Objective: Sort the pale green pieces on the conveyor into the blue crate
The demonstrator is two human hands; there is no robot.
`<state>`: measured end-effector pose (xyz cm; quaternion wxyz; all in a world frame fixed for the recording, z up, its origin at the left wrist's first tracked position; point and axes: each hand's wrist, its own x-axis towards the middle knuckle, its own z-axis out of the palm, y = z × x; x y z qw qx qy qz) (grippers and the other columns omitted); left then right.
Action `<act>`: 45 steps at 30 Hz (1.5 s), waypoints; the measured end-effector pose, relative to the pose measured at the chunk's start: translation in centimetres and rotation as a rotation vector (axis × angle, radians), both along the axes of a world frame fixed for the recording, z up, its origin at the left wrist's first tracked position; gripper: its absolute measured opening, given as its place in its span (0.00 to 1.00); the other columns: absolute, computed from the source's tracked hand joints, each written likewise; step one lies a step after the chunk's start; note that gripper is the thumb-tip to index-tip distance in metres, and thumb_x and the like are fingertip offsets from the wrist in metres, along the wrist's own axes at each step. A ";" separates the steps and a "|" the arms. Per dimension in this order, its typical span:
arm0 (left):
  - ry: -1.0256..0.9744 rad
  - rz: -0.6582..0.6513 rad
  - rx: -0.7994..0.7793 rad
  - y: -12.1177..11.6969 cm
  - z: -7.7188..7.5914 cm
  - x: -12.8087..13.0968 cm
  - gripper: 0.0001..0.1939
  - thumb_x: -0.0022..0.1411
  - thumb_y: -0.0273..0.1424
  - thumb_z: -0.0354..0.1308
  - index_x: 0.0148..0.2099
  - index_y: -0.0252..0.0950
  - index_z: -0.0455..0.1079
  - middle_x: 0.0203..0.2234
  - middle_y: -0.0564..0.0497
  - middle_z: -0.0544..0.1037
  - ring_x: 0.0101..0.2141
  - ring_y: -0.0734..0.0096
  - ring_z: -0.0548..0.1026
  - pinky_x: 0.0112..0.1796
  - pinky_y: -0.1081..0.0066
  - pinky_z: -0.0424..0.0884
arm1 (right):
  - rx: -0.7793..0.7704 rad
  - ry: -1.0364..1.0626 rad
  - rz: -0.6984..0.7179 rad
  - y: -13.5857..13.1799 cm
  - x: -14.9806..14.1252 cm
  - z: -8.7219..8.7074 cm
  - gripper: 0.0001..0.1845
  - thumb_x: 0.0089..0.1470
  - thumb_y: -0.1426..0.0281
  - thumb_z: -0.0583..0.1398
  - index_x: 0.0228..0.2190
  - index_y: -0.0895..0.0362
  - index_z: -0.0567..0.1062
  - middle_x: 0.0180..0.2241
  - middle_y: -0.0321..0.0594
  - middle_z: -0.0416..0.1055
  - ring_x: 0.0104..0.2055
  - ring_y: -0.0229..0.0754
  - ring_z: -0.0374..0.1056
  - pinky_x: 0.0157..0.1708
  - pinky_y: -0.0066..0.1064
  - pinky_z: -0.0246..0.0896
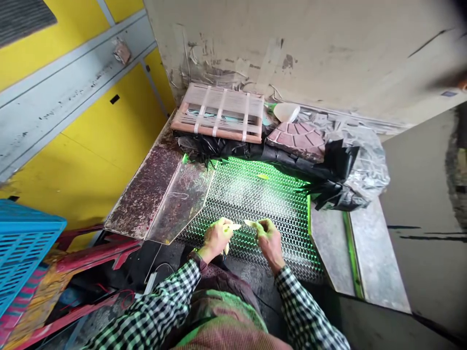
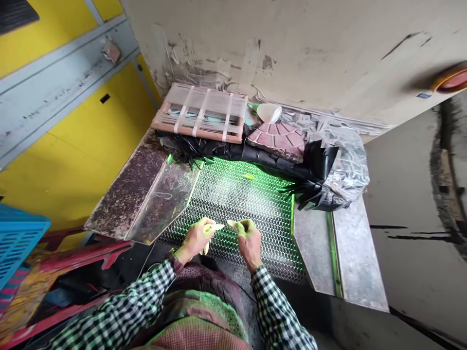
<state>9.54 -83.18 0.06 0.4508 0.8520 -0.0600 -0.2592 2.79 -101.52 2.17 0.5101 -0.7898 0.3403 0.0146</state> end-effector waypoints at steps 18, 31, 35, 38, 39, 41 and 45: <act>0.023 -0.117 -0.286 1.6 0.1 -0.3 0.11 0.68 0.39 0.57 0.42 0.37 0.73 0.32 0.49 0.82 0.32 0.66 0.79 0.35 0.71 0.69 | 0.156 -0.081 0.197 3.4 0.5 -0.7 0.22 0.59 0.47 0.61 0.31 0.53 0.73 0.23 0.35 0.69 0.24 0.42 0.64 0.23 0.32 0.61; 0.100 0.122 -0.264 -0.2 -1.1 -0.1 0.07 0.67 0.34 0.53 0.37 0.38 0.69 0.30 0.52 0.80 0.29 0.70 0.79 0.33 0.73 0.69 | -0.032 -0.031 0.230 4.3 1.0 -1.6 0.22 0.62 0.46 0.55 0.32 0.52 0.71 0.23 0.34 0.69 0.22 0.40 0.62 0.24 0.30 0.56; 0.156 0.229 -0.185 -0.8 -1.4 0.8 0.06 0.69 0.31 0.52 0.39 0.38 0.69 0.31 0.50 0.81 0.27 0.71 0.79 0.28 0.74 0.66 | -0.134 0.024 0.247 2.9 0.2 -1.5 0.21 0.62 0.49 0.54 0.33 0.52 0.72 0.25 0.36 0.72 0.25 0.41 0.64 0.26 0.31 0.54; 0.179 0.217 -0.124 -0.7 -1.4 1.7 0.05 0.67 0.31 0.58 0.36 0.38 0.70 0.22 0.53 0.77 0.23 0.69 0.77 0.25 0.74 0.61 | -0.255 0.087 0.192 1.2 -0.9 -1.0 0.20 0.62 0.50 0.52 0.34 0.53 0.72 0.22 0.36 0.69 0.22 0.41 0.60 0.24 0.31 0.47; 0.181 0.216 -0.115 -0.6 -1.3 1.9 0.05 0.67 0.32 0.59 0.37 0.38 0.70 0.22 0.53 0.77 0.23 0.69 0.77 0.25 0.73 0.60 | -0.308 0.104 0.164 0.8 -1.3 -0.7 0.21 0.62 0.50 0.52 0.35 0.53 0.72 0.21 0.35 0.66 0.21 0.41 0.58 0.23 0.31 0.44; 0.176 0.219 -0.112 -0.3 -0.9 2.0 0.07 0.70 0.34 0.56 0.39 0.38 0.69 0.25 0.52 0.79 0.23 0.69 0.77 0.25 0.73 0.61 | -0.345 0.104 0.135 0.7 -1.6 0.1 0.21 0.63 0.49 0.52 0.36 0.53 0.71 0.20 0.34 0.65 0.20 0.40 0.56 0.22 0.30 0.43; 0.148 0.163 -0.256 -0.5 0.1 1.2 0.11 0.73 0.37 0.51 0.38 0.39 0.69 0.34 0.48 0.80 0.27 0.70 0.78 0.29 0.71 0.66 | 0.045 -0.050 0.318 3.0 -1.1 1.6 0.19 0.64 0.51 0.56 0.42 0.53 0.72 0.30 0.36 0.72 0.28 0.42 0.66 0.27 0.31 0.59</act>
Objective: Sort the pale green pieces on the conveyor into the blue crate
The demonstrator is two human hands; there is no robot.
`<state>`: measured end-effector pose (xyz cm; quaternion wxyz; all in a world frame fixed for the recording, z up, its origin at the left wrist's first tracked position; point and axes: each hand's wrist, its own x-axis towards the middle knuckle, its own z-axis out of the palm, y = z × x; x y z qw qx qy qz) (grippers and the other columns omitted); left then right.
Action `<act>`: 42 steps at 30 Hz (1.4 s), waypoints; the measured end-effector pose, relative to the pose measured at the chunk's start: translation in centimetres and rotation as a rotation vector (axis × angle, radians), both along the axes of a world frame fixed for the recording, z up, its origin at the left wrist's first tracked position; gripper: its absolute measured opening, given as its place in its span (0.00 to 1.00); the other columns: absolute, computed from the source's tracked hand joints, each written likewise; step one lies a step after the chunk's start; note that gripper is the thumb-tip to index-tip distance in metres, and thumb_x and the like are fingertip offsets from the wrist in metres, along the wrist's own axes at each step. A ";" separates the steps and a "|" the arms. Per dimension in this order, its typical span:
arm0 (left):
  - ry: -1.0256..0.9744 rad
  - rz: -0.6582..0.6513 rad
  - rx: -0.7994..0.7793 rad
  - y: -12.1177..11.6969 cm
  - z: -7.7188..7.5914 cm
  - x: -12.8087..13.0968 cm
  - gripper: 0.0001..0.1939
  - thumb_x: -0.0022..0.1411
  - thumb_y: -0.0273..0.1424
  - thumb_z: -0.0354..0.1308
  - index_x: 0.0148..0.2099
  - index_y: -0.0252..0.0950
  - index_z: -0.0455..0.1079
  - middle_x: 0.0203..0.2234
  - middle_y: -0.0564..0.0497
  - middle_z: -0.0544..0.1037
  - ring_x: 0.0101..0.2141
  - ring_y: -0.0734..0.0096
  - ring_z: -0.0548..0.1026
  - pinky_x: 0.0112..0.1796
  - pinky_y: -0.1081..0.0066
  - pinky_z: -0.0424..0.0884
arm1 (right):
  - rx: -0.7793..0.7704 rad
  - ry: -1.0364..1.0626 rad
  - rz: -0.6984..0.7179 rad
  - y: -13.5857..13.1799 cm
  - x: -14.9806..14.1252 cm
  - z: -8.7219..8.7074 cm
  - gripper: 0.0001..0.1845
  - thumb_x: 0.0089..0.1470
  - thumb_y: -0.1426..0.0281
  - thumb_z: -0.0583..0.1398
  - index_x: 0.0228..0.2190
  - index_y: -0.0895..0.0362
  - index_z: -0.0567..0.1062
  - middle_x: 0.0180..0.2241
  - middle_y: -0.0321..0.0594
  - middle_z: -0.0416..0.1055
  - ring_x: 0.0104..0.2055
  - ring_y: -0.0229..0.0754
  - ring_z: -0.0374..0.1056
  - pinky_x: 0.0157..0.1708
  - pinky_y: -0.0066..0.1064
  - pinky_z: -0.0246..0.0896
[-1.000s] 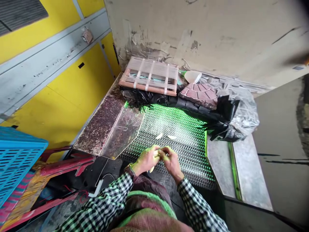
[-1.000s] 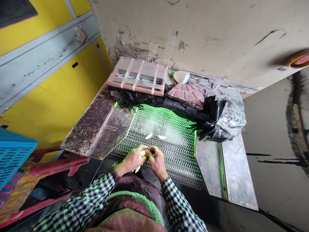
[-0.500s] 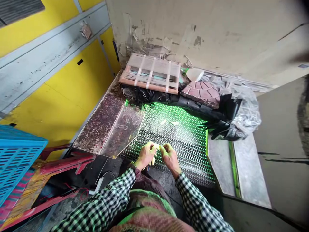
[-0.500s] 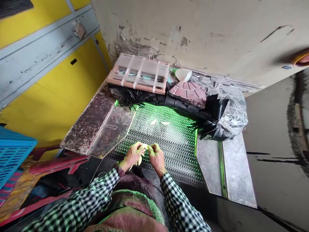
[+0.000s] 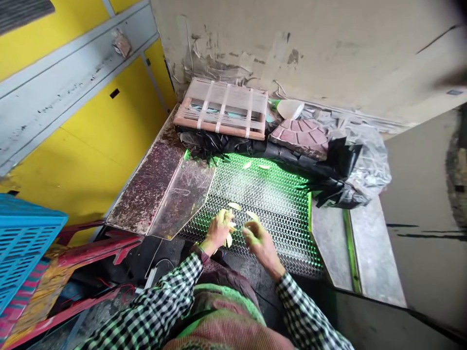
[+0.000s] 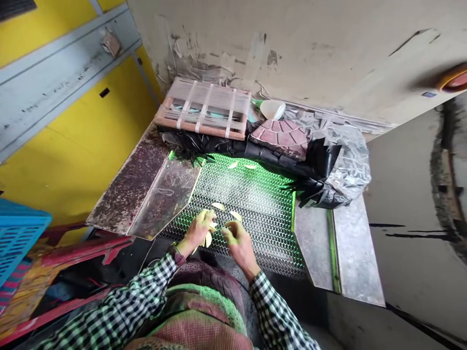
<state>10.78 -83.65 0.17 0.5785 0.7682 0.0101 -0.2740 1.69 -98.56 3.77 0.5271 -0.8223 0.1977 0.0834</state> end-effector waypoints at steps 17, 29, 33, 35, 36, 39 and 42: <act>-0.084 0.037 0.060 0.6 -1.7 -0.4 0.11 0.65 0.38 0.58 0.33 0.37 0.71 0.28 0.51 0.79 0.29 0.69 0.73 0.32 0.71 0.63 | -0.207 0.060 -0.223 -2.1 1.5 -2.7 0.24 0.61 0.45 0.54 0.33 0.53 0.71 0.28 0.38 0.72 0.26 0.42 0.64 0.24 0.31 0.55; -0.212 -0.012 0.474 1.3 -1.0 -0.4 0.13 0.67 0.45 0.61 0.37 0.42 0.70 0.29 0.50 0.80 0.28 0.65 0.72 0.28 0.70 0.49 | -0.736 -0.070 0.058 -0.6 4.0 -4.3 0.15 0.69 0.59 0.54 0.38 0.56 0.72 0.31 0.38 0.69 0.24 0.36 0.54 0.24 0.29 0.40; -0.242 0.024 0.468 2.8 -0.6 0.5 0.12 0.73 0.41 0.52 0.40 0.41 0.70 0.31 0.48 0.80 0.30 0.64 0.74 0.30 0.70 0.53 | -0.761 -0.110 0.077 0.9 7.4 -5.7 0.09 0.68 0.65 0.55 0.39 0.57 0.71 0.36 0.41 0.69 0.30 0.38 0.58 0.26 0.27 0.45; -0.224 0.079 0.357 3.6 -0.6 0.5 0.10 0.71 0.38 0.53 0.38 0.40 0.68 0.31 0.49 0.78 0.30 0.66 0.73 0.31 0.71 0.56 | -0.765 -0.119 0.090 0.7 8.4 -5.8 0.09 0.69 0.67 0.53 0.39 0.57 0.71 0.38 0.42 0.69 0.30 0.37 0.58 0.26 0.26 0.46; -0.176 0.122 0.263 3.9 -0.6 0.4 0.11 0.70 0.39 0.54 0.36 0.40 0.67 0.29 0.51 0.77 0.28 0.67 0.72 0.30 0.71 0.57 | -0.768 -0.121 0.093 0.3 8.6 -5.8 0.10 0.69 0.68 0.52 0.39 0.58 0.71 0.38 0.42 0.69 0.29 0.37 0.57 0.25 0.26 0.45; 0.161 0.282 -0.129 4.2 -0.6 -0.4 0.14 0.65 0.45 0.56 0.36 0.40 0.65 0.23 0.58 0.67 0.19 0.75 0.62 0.23 0.74 0.55 | -0.797 -0.130 0.094 -1.8 8.4 -5.1 0.11 0.69 0.69 0.51 0.39 0.59 0.71 0.39 0.43 0.69 0.29 0.37 0.56 0.25 0.26 0.45; 0.463 0.385 -0.406 3.7 -0.3 -1.0 0.19 0.59 0.49 0.60 0.40 0.38 0.66 0.22 0.61 0.64 0.15 0.81 0.54 0.18 0.75 0.49 | -0.837 -0.128 0.105 -3.9 7.0 -3.8 0.11 0.67 0.73 0.51 0.40 0.59 0.73 0.40 0.45 0.69 0.31 0.38 0.58 0.25 0.27 0.44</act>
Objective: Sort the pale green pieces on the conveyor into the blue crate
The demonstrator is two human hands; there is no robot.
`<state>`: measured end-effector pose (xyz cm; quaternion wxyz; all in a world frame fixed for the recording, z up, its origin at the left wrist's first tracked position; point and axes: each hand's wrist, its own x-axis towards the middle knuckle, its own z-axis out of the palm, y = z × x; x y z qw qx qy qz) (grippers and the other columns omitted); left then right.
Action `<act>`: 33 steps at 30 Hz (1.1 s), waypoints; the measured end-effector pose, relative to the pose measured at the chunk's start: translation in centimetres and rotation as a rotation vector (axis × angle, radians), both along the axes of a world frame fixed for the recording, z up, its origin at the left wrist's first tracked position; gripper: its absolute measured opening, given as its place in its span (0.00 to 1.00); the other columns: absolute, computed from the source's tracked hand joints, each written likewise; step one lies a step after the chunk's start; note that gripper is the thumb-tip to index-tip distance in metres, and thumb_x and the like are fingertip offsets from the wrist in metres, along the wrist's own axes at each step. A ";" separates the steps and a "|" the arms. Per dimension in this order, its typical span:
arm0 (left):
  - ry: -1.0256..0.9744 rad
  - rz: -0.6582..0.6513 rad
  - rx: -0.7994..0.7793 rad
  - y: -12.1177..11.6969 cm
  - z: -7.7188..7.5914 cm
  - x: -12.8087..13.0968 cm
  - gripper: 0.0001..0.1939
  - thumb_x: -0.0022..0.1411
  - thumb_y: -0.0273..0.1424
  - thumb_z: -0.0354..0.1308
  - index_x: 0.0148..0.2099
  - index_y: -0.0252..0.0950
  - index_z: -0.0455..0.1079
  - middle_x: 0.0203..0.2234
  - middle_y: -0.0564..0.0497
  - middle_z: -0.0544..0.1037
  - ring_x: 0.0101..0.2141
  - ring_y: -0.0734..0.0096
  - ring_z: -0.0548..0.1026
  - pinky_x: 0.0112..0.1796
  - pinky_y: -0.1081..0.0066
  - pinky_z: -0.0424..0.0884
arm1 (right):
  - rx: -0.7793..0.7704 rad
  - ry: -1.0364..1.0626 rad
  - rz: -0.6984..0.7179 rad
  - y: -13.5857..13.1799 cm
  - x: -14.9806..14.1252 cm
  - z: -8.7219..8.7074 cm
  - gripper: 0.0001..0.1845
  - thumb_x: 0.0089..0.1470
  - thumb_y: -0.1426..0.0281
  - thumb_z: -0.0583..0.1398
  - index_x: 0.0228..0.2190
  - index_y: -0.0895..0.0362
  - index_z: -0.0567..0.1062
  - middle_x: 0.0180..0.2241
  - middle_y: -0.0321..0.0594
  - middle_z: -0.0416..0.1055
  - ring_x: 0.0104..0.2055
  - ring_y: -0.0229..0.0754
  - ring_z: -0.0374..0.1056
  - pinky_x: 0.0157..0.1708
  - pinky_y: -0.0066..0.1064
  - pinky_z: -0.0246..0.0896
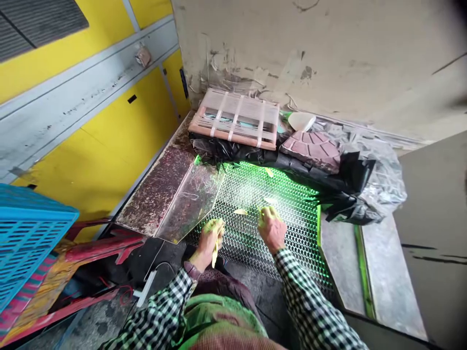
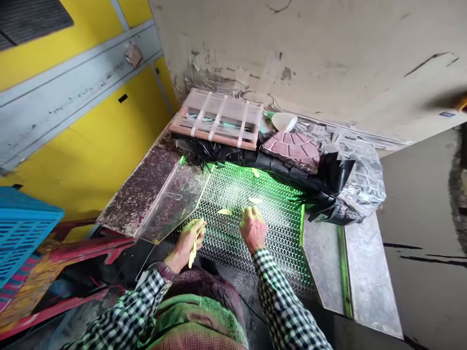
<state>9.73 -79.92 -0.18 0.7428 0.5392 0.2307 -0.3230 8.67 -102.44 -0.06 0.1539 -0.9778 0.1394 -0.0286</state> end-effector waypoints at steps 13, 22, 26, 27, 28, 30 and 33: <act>0.165 0.348 -0.242 -4.9 2.6 2.6 0.14 0.65 0.44 0.55 0.37 0.39 0.61 0.25 0.57 0.66 0.20 0.79 0.64 0.23 0.76 0.63 | 0.979 -0.017 -0.131 10.4 -6.5 4.4 0.17 0.66 0.54 0.58 0.45 0.53 0.72 0.34 0.38 0.73 0.31 0.41 0.68 0.29 0.32 0.65; 0.150 0.311 -0.354 -5.2 1.6 1.5 0.07 0.66 0.35 0.55 0.38 0.37 0.66 0.32 0.51 0.73 0.29 0.77 0.74 0.31 0.77 0.73 | 1.232 -0.106 -0.359 7.5 -5.5 4.0 0.18 0.58 0.52 0.63 0.37 0.54 0.72 0.25 0.32 0.67 0.22 0.36 0.63 0.19 0.28 0.61; 0.071 0.231 -0.235 -4.1 1.0 0.7 0.08 0.62 0.34 0.60 0.41 0.37 0.67 0.33 0.51 0.75 0.28 0.77 0.75 0.28 0.77 0.72 | 1.321 -0.181 -0.525 6.9 -5.8 3.7 0.21 0.52 0.51 0.67 0.36 0.54 0.72 0.25 0.33 0.69 0.23 0.37 0.64 0.20 0.27 0.63; 0.061 0.209 -0.223 -3.9 1.1 0.4 0.11 0.61 0.34 0.62 0.44 0.37 0.68 0.32 0.52 0.75 0.25 0.78 0.73 0.24 0.79 0.69 | 1.334 -0.188 -0.544 6.8 -5.9 3.5 0.22 0.50 0.50 0.68 0.35 0.54 0.72 0.25 0.33 0.69 0.23 0.37 0.64 0.20 0.27 0.63; 0.033 0.171 -0.209 -3.7 1.2 0.1 0.14 0.60 0.35 0.63 0.46 0.37 0.68 0.29 0.53 0.74 0.22 0.79 0.70 0.20 0.80 0.64 | 1.343 -0.191 -0.552 6.7 -5.8 3.2 0.23 0.49 0.50 0.68 0.35 0.54 0.72 0.25 0.34 0.69 0.23 0.37 0.64 0.20 0.28 0.63; -0.057 0.045 -0.190 -3.5 1.5 -0.5 0.20 0.60 0.42 0.65 0.49 0.37 0.69 0.25 0.56 0.72 0.18 0.81 0.64 0.16 0.80 0.54 | 1.352 -0.182 -0.544 6.7 -5.8 2.7 0.24 0.48 0.49 0.68 0.34 0.54 0.72 0.25 0.34 0.69 0.23 0.38 0.65 0.20 0.29 0.63; -0.174 -0.143 -0.138 -3.5 1.5 -1.1 0.26 0.58 0.51 0.65 0.47 0.35 0.71 0.23 0.58 0.70 0.15 0.83 0.59 0.15 0.80 0.50 | 1.274 -0.128 -0.492 6.6 -5.7 1.7 0.23 0.50 0.47 0.65 0.35 0.54 0.72 0.25 0.34 0.69 0.23 0.39 0.65 0.20 0.30 0.63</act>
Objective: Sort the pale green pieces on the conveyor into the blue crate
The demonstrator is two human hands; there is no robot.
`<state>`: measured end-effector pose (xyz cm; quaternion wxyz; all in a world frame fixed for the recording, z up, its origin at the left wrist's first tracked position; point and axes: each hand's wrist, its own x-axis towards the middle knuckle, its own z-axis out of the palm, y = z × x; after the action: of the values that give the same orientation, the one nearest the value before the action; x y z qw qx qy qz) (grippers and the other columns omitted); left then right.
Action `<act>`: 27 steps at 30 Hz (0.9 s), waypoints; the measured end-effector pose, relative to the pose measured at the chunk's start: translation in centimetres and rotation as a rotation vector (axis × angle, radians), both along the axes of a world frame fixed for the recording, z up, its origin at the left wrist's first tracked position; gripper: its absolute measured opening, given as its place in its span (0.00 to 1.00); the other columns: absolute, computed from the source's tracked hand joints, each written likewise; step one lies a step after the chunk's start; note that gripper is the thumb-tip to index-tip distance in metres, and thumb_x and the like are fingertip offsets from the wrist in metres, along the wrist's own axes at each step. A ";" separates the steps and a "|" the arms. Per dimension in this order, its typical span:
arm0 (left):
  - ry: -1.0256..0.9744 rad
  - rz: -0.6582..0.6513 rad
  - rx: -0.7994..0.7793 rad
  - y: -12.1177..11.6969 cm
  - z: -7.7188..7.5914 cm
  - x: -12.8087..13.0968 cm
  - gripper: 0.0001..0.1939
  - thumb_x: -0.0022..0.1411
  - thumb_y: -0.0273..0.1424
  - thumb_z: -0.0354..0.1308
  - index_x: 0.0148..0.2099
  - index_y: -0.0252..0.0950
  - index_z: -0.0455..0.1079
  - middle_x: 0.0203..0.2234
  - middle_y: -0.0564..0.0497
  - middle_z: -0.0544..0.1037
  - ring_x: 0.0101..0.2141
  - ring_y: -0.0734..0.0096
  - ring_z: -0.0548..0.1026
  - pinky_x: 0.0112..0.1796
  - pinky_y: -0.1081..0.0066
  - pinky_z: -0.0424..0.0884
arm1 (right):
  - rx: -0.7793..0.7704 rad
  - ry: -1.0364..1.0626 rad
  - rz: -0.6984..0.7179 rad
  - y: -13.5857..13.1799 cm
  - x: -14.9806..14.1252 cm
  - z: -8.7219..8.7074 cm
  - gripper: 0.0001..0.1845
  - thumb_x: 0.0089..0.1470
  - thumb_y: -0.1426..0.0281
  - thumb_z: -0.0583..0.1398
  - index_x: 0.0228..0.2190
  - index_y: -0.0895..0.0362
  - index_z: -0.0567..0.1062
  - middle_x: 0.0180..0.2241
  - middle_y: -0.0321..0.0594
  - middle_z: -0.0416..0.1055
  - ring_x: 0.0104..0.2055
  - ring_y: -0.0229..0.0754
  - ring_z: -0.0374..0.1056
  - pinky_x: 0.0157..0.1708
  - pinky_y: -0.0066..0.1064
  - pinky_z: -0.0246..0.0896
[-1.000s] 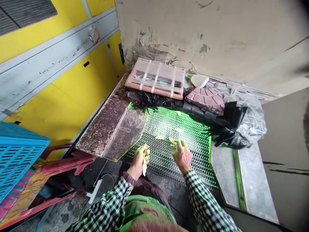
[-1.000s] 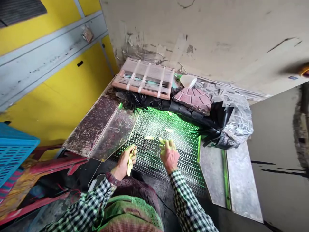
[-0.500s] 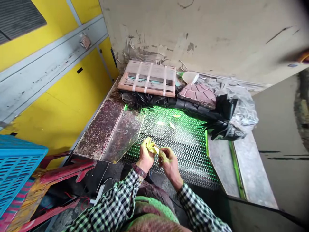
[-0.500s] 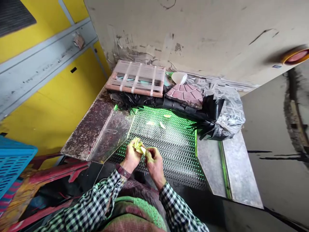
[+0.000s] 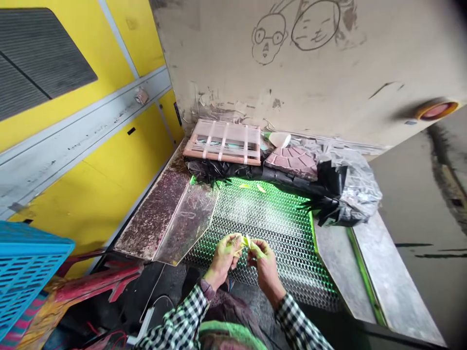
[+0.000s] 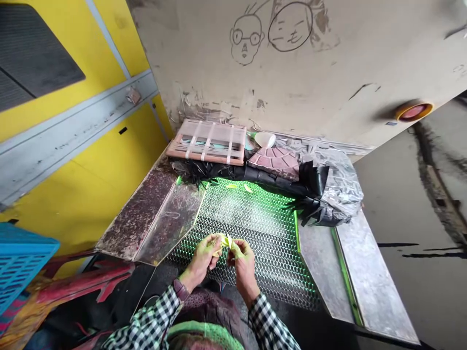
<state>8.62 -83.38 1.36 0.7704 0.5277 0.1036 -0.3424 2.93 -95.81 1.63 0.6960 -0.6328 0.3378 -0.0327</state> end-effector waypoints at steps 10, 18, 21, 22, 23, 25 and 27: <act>-0.021 0.024 0.185 1.5 -1.2 0.0 0.26 0.53 0.53 0.67 0.37 0.35 0.68 0.19 0.56 0.72 0.14 0.83 0.58 0.14 0.79 0.48 | -0.768 0.071 0.217 -3.3 -0.5 0.2 0.18 0.59 0.53 0.57 0.36 0.53 0.77 0.35 0.43 0.73 0.29 0.42 0.62 0.25 0.29 0.47; -0.095 0.001 0.178 1.2 -1.3 -0.9 0.28 0.55 0.57 0.64 0.34 0.35 0.68 0.19 0.56 0.71 0.14 0.83 0.57 0.15 0.78 0.49 | -0.659 0.131 0.376 -2.3 -0.7 -0.3 0.28 0.61 0.42 0.52 0.26 0.53 0.70 0.23 0.37 0.68 0.26 0.43 0.61 0.26 0.32 0.51; -0.133 -0.040 0.213 1.9 -2.0 -1.1 0.29 0.56 0.58 0.63 0.34 0.34 0.70 0.19 0.55 0.70 0.14 0.82 0.57 0.16 0.78 0.49 | -0.744 0.196 0.317 -3.1 -0.8 -0.3 0.27 0.59 0.42 0.53 0.30 0.53 0.73 0.24 0.39 0.70 0.26 0.44 0.61 0.26 0.32 0.48; -0.148 -0.066 0.214 2.0 -2.1 -1.1 0.29 0.56 0.58 0.63 0.35 0.33 0.71 0.19 0.55 0.70 0.14 0.82 0.57 0.16 0.77 0.49 | -0.753 0.179 0.312 -3.2 -0.9 0.0 0.26 0.59 0.43 0.54 0.32 0.53 0.75 0.26 0.40 0.71 0.27 0.44 0.62 0.27 0.32 0.48; -0.160 -0.089 0.210 2.0 -2.2 -1.3 0.29 0.57 0.57 0.62 0.37 0.32 0.73 0.19 0.55 0.70 0.15 0.82 0.57 0.16 0.77 0.50 | -0.723 0.149 0.328 -3.1 -0.9 0.3 0.26 0.60 0.44 0.53 0.34 0.52 0.75 0.27 0.41 0.72 0.28 0.44 0.63 0.27 0.32 0.49; -0.178 -0.121 0.189 1.8 -2.0 -1.6 0.29 0.58 0.55 0.62 0.41 0.31 0.76 0.20 0.55 0.71 0.15 0.81 0.58 0.17 0.77 0.51 | -0.534 0.085 0.412 -2.5 -1.0 1.1 0.25 0.61 0.45 0.54 0.34 0.53 0.75 0.28 0.40 0.72 0.29 0.43 0.65 0.27 0.31 0.53; -0.196 -0.142 0.174 1.3 -1.7 -1.9 0.29 0.60 0.53 0.61 0.45 0.30 0.77 0.22 0.54 0.72 0.17 0.80 0.59 0.17 0.77 0.52 | -0.225 0.073 0.458 -1.6 -1.2 1.5 0.24 0.57 0.45 0.59 0.31 0.53 0.72 0.26 0.37 0.71 0.24 0.40 0.63 0.23 0.30 0.52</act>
<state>6.76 -82.13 -0.33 0.7022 0.6292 0.0196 -0.3327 1.77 -97.40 3.13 0.5978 -0.7670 0.2047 0.1114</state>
